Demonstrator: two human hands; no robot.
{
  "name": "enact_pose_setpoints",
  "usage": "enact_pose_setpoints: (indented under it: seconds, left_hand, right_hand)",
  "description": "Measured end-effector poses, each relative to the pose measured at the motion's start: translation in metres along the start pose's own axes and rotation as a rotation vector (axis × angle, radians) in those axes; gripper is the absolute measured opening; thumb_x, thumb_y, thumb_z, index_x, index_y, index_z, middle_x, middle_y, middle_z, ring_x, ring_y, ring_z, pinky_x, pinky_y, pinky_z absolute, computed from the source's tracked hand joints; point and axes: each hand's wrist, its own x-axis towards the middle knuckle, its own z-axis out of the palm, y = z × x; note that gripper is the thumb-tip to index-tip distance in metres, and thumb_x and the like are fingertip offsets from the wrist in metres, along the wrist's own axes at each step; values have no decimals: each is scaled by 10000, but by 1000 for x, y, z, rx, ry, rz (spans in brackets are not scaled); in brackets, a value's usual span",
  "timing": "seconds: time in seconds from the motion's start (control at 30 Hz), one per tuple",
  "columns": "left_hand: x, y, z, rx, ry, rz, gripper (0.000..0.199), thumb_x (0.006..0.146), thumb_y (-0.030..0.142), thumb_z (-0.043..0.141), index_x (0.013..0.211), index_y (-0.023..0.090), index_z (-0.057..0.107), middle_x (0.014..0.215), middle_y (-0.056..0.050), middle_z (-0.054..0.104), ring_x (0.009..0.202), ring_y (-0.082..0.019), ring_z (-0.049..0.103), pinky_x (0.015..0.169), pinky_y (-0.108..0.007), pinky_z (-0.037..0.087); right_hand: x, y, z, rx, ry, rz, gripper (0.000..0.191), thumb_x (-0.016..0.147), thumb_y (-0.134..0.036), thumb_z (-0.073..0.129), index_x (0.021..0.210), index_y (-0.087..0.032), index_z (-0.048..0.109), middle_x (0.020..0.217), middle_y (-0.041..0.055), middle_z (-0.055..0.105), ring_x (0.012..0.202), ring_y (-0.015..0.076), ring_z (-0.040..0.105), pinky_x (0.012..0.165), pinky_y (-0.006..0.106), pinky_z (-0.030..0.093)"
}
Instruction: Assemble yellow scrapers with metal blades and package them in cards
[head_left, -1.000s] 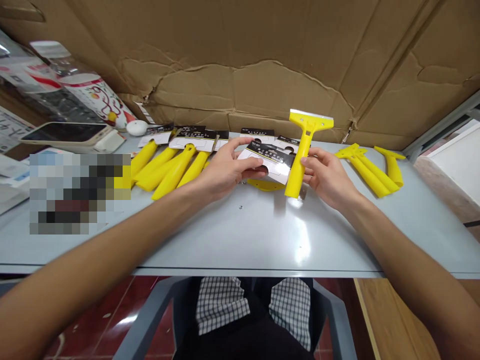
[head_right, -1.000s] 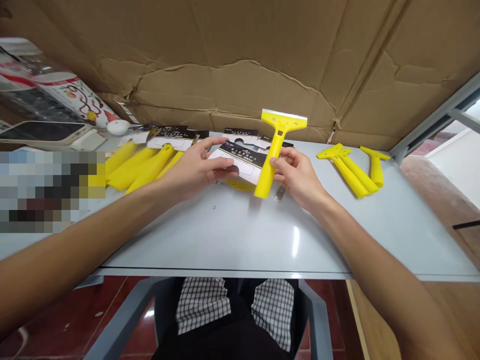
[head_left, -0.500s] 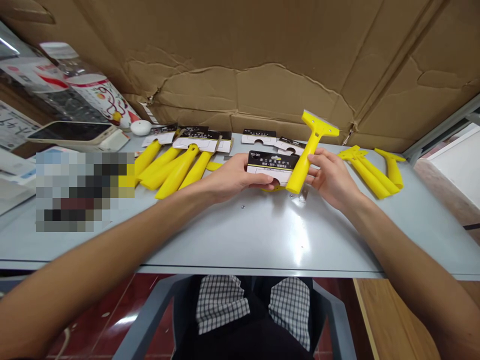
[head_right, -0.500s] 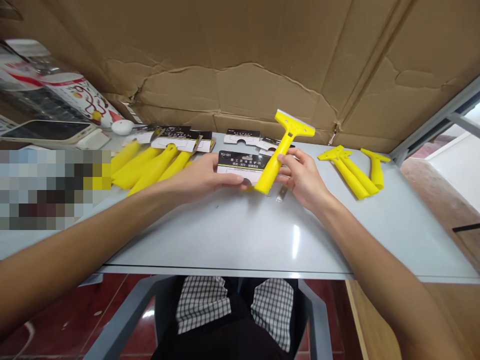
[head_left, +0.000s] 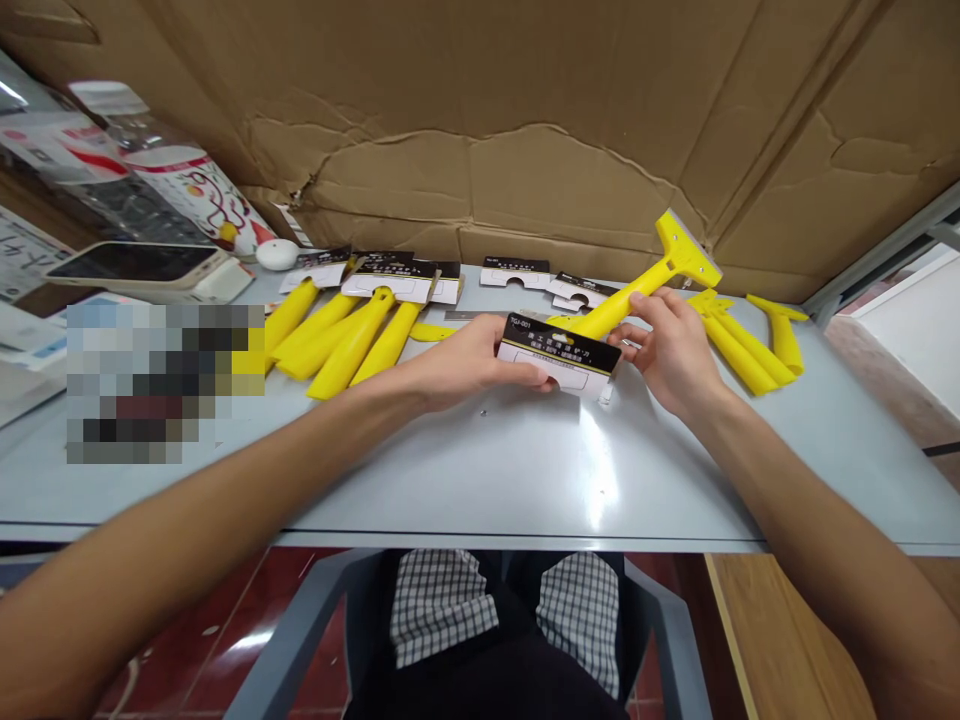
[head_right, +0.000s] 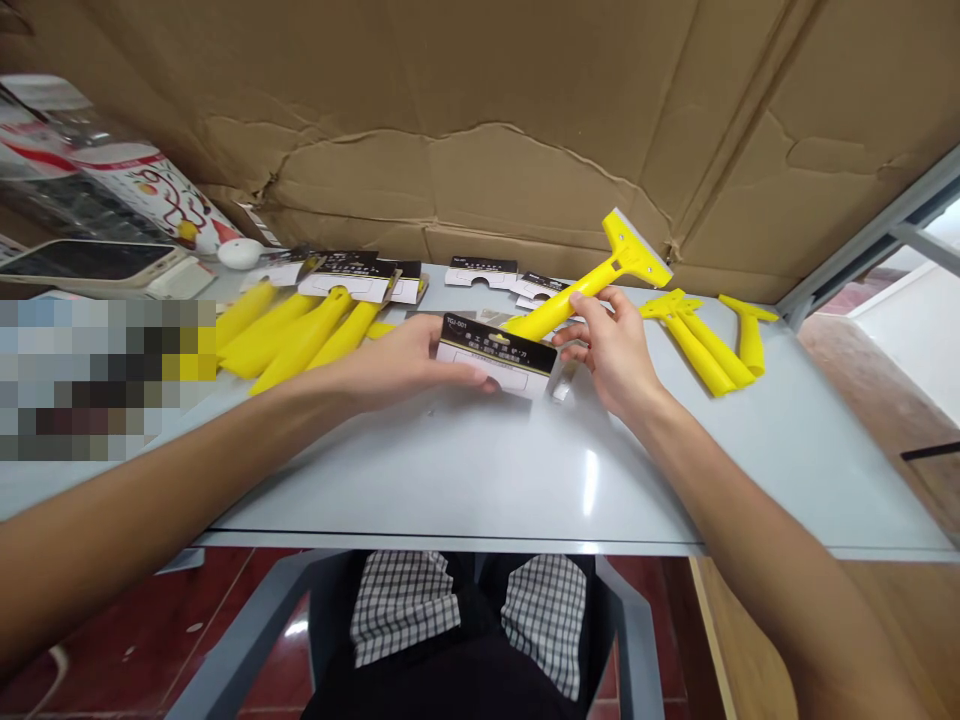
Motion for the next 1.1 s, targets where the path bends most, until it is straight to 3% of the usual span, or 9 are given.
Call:
enact_pose_setpoints:
  seconds: [0.23, 0.37, 0.5, 0.67, 0.83, 0.97, 1.1]
  left_hand:
    - [2, 1, 3, -104, 135, -23, 36, 797, 214, 860, 817, 226, 832, 937, -82, 857, 947, -286, 792, 964, -459, 634]
    - [1, 1, 9, -102, 183, -15, 111, 822, 241, 862, 735, 243, 793, 863, -62, 840, 906, -290, 782, 943, -469, 641]
    - [-2, 0, 16, -112, 207, 4, 68, 808, 249, 884, 844, 249, 826, 974, -53, 859, 987, -302, 784, 981, -487, 627]
    - [-3, -3, 19, -11, 221, 113, 208, 790, 282, 920, 984, 309, 851, 1216, -16, 848, 1241, -315, 732, 1171, -525, 519]
    - [-2, -5, 19, 21, 184, 117, 206, 796, 259, 915, 993, 281, 859, 1165, -25, 858, 1218, -315, 751, 1217, -540, 486]
    - [-4, -4, 25, -184, 138, 23, 216, 805, 258, 929, 1004, 229, 851, 1155, -65, 860, 1151, -307, 777, 1130, -536, 576]
    - [-7, -3, 32, -467, 165, -51, 328, 769, 302, 991, 1016, 178, 812, 1005, -72, 850, 1011, -264, 799, 992, -469, 660]
  right_hand:
    - [-1, 7, 1, -157, -65, -96, 446, 755, -465, 925, 974, -280, 584, 879, -16, 699, 742, 156, 673, 566, 267, 529]
    - [-2, 9, 0, -185, -92, -111, 462, 765, -501, 939, 980, -271, 602, 863, -10, 725, 799, 170, 687, 624, 277, 541]
    - [-3, 10, 1, -171, -125, -109, 484, 762, -522, 946, 1029, -266, 633, 849, -19, 740, 804, 166, 676, 670, 285, 544]
    - [-5, 13, 1, -183, -116, -121, 478, 777, -531, 942, 1037, -270, 637, 886, -13, 748, 868, 171, 686, 708, 278, 553]
    - [-7, 17, 3, -185, -142, -106, 396, 829, -488, 906, 1031, -279, 636, 834, -30, 723, 837, 176, 682, 673, 283, 552]
    - [-9, 16, 5, -126, -159, -80, 427, 810, -495, 923, 1045, -269, 646, 897, -11, 774, 857, 185, 714, 743, 315, 573]
    - [-12, 13, 6, -72, -212, -61, 440, 811, -491, 924, 1080, -277, 649, 992, 6, 796, 960, 239, 759, 807, 377, 616]
